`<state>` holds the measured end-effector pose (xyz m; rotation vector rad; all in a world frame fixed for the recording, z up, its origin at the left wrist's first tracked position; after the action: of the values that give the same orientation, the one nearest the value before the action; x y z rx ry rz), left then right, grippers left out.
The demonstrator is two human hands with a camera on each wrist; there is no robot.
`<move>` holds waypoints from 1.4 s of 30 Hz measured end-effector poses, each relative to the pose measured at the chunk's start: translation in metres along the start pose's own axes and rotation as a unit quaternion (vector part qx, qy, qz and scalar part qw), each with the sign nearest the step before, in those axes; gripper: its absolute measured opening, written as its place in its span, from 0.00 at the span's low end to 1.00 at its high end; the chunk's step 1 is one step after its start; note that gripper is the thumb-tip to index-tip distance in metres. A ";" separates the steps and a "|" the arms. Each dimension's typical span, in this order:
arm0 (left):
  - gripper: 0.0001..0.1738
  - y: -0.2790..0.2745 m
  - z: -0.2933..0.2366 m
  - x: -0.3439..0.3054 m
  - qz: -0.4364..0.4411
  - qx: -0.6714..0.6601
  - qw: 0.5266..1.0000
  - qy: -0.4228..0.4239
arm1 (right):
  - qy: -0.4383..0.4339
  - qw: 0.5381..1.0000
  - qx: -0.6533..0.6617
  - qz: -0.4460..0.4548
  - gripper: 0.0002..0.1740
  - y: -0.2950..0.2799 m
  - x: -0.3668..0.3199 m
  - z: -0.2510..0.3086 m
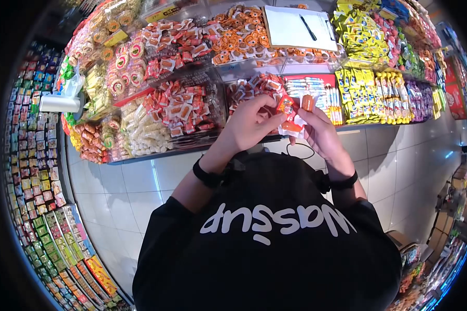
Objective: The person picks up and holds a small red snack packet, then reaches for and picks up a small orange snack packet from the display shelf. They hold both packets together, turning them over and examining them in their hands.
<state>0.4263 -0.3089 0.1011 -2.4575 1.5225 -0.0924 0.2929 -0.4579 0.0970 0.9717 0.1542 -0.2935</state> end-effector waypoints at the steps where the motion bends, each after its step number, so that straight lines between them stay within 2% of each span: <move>1: 0.10 0.007 -0.001 -0.002 -0.010 -0.011 1.000 -0.010 | -0.001 1.000 -0.001 0.003 0.18 -0.001 -0.005 0.000; 4: 0.10 0.021 -0.006 -0.007 -0.033 -0.053 0.998 -0.018 | -0.003 1.000 -0.008 0.015 0.18 -0.006 -0.017 0.000; 7: 0.08 0.031 -0.004 -0.011 -0.071 -0.010 0.997 0.018 | -0.008 1.000 0.005 0.019 0.17 -0.003 -0.030 0.000; 10: 0.08 0.033 0.004 -0.012 -0.103 0.023 0.994 -0.036 | -0.009 1.000 -0.005 0.006 0.17 -0.009 -0.042 -0.004; 13: 0.09 0.041 -0.011 -0.020 -0.127 -0.191 0.971 -0.061 | -0.005 1.000 -0.018 0.012 0.17 -0.019 -0.051 -0.004; 14: 0.12 0.039 -0.008 -0.021 -0.109 -0.208 0.971 -0.053 | -0.004 1.000 -0.021 -0.003 0.17 -0.010 -0.057 -0.001; 17: 0.08 0.038 -0.008 -0.020 -0.109 -0.352 0.929 -0.039 | 0.002 0.999 -0.036 -0.003 0.17 -0.011 -0.066 0.001; 21: 0.09 0.037 -0.026 -0.027 -0.145 -0.396 0.906 -0.038 | -0.024 0.996 -0.084 0.026 0.18 -0.021 -0.073 0.003; 22: 0.08 0.035 -0.024 -0.029 -0.118 -0.399 0.908 -0.034 | -0.036 0.995 -0.088 0.021 0.17 -0.019 -0.075 0.004; 25: 0.06 0.038 -0.028 -0.034 -0.127 -0.370 0.920 -0.038 | -0.101 0.990 -0.097 0.002 0.17 -0.012 -0.078 0.004; 28: 0.05 0.042 -0.031 -0.036 -0.128 -0.345 0.929 -0.031 | -0.119 0.990 -0.080 -0.004 0.20 -0.009 -0.082 0.006; 31: 0.17 0.040 -0.017 -0.037 -0.080 -0.362 0.929 -0.014 | -0.123 0.989 -0.078 -0.010 0.21 -0.001 -0.083 0.010; 34: 0.03 0.045 -0.025 -0.036 -0.089 -0.313 0.945 -0.035 | -0.126 0.988 -0.083 0.003 0.20 -0.003 -0.081 0.014; 38: 0.05 0.050 -0.026 -0.037 -0.078 -0.267 0.960 -0.035 | -0.183 0.978 -0.099 -0.013 0.19 -0.002 -0.072 0.013; 41: 0.06 0.063 -0.009 -0.028 -0.085 -0.256 0.961 -0.055 | -0.268 0.925 -0.261 -0.064 0.18 0.001 -0.062 0.010; 42: 0.07 0.068 -0.015 -0.027 -0.090 -0.257 0.960 -0.059 | -0.300 0.898 -0.321 -0.035 0.17 0.002 -0.058 0.008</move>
<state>0.3521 -0.3163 0.1012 -2.9288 1.4020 0.4682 0.2381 -0.4534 0.1187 0.1901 -0.2720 -0.5539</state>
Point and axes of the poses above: each hand's wrist, its own x-axis towards the middle knuckle, its own y-axis out of the palm, z = x × y, the point moved 1 cm from there along x, towards the middle knuckle, and after that the axes turned 14 degrees about x, right-handed, at the moved point
